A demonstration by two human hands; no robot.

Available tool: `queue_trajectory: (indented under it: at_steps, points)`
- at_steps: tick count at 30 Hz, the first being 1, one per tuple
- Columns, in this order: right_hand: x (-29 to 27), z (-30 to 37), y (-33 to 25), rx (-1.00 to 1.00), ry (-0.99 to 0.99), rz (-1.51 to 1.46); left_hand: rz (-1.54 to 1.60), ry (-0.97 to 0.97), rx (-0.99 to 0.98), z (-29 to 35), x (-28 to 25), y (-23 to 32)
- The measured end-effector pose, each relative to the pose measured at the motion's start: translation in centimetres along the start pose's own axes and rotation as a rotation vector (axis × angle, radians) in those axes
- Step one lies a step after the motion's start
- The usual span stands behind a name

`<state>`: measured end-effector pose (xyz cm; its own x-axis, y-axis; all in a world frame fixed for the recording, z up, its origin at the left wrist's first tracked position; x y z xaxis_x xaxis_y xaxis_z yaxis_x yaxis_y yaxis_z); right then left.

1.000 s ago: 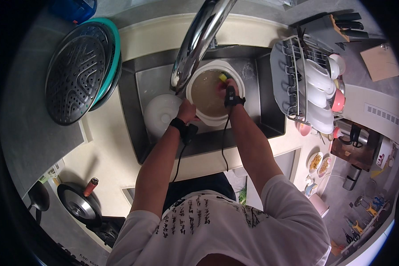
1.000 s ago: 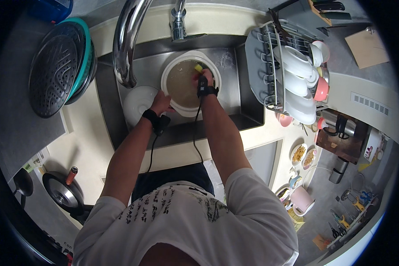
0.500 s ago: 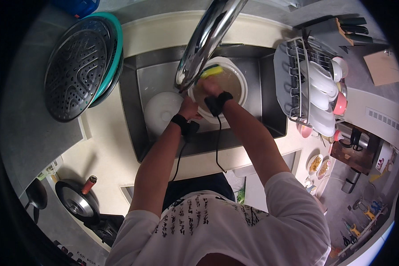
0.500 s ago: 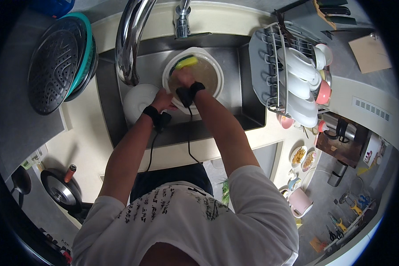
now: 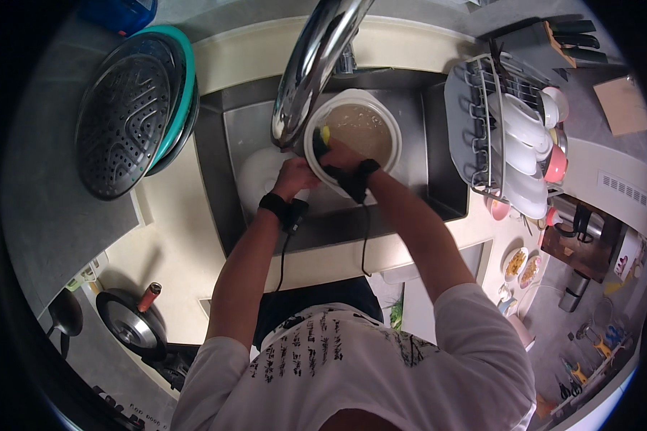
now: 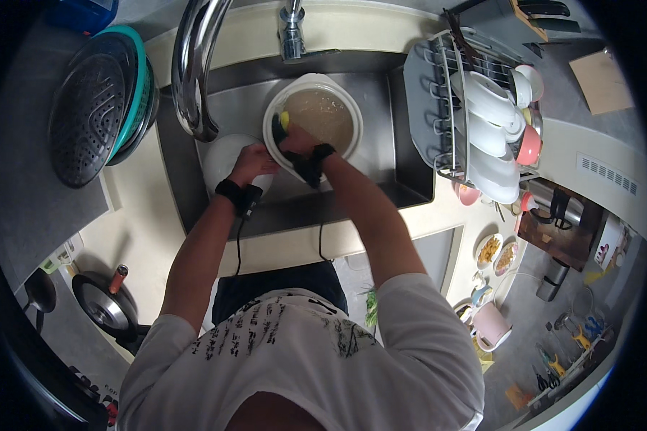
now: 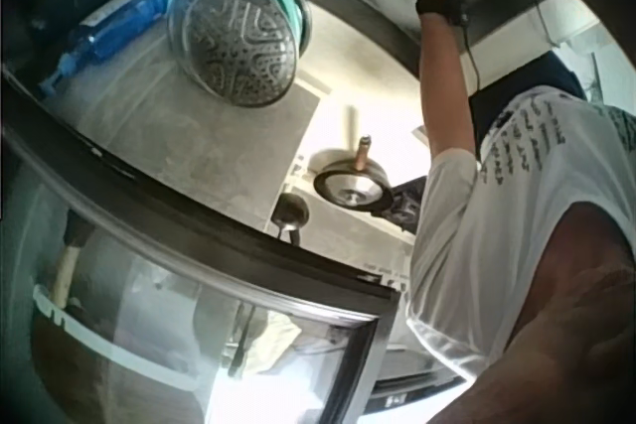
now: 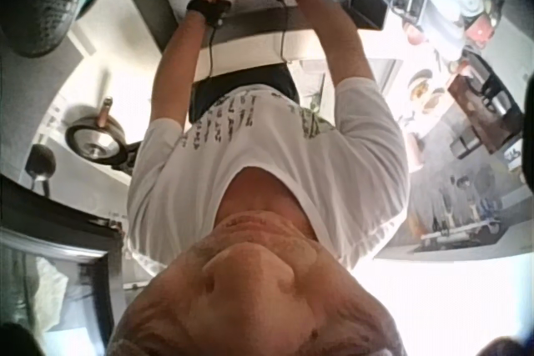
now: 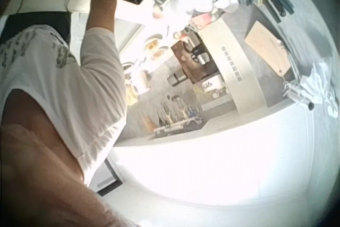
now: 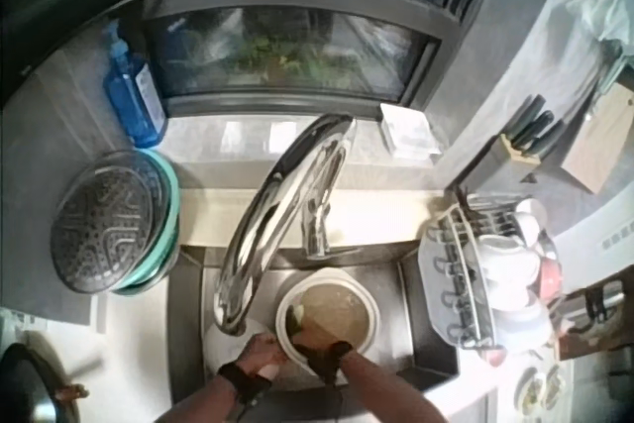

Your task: The person mops the floor with a pink-handled mop, then moves to the kitchen sink to wash chopsticks and a white bowl using a sponge and running water.

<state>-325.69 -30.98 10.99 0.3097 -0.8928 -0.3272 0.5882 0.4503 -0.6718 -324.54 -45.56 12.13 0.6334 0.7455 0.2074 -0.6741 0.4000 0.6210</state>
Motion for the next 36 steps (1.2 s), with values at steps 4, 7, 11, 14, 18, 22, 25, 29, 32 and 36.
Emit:
queue_trajectory:
  at_steps: [4, 7, 11, 14, 18, 22, 25, 29, 32, 36]
  points:
    - [-3.4, 3.8, -0.7, -0.22, -0.028, 0.377, -0.178, 0.327, 0.201, 2.2, -2.0, 2.5]
    - [-8.7, 4.2, 0.1, -0.134, 0.367, 0.388, -0.868, 0.674, 0.691, 6.6, 0.1, 8.5]
    - [-8.5, 4.3, -0.1, -0.196, 0.655, 0.618, -1.405, 0.278, 0.936, 6.0, 7.5, 7.8]
    - [-5.1, 3.0, 1.9, -0.177, 0.458, 0.595, -1.653, 0.169, 0.963, 4.3, 9.9, 5.7]
    - [-3.6, 2.8, 3.3, -0.232, 0.204, 0.431, -1.748, 0.151, 0.886, 1.4, 10.8, 3.5]
    - [-8.1, 4.6, 3.3, -0.156, 0.245, -0.019, -1.771, 0.029, 0.827, 0.9, 11.8, 2.2]
    - [-13.1, 9.3, 2.2, -0.104, 0.438, -0.053, -1.663, -0.002, 0.977, 3.5, 13.6, 4.4]
    - [-18.1, 16.4, 0.7, -0.094, 0.617, -0.393, -1.41, 0.048, 0.981, 6.0, 15.4, 9.8]
    - [-19.3, 20.5, 0.0, -0.101, 0.624, -0.545, -1.271, 0.087, 0.799, 5.7, 15.0, 12.6]
    - [-18.7, 23.9, 0.4, -0.1, 0.704, -0.49, -0.863, 0.212, 0.664, 4.5, 11.8, 15.8]
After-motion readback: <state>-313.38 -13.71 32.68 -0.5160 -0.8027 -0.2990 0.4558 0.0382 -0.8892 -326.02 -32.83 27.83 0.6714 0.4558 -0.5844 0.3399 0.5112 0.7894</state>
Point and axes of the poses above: each hand's wrist, its own z-axis away from the middle knuckle, its own x-axis out of the palm, y = z × x, the point moved 10 cm from there along -z, towards the middle knuckle, and after that the axes turned 7 degrees about -z, right-handed, at the moved point
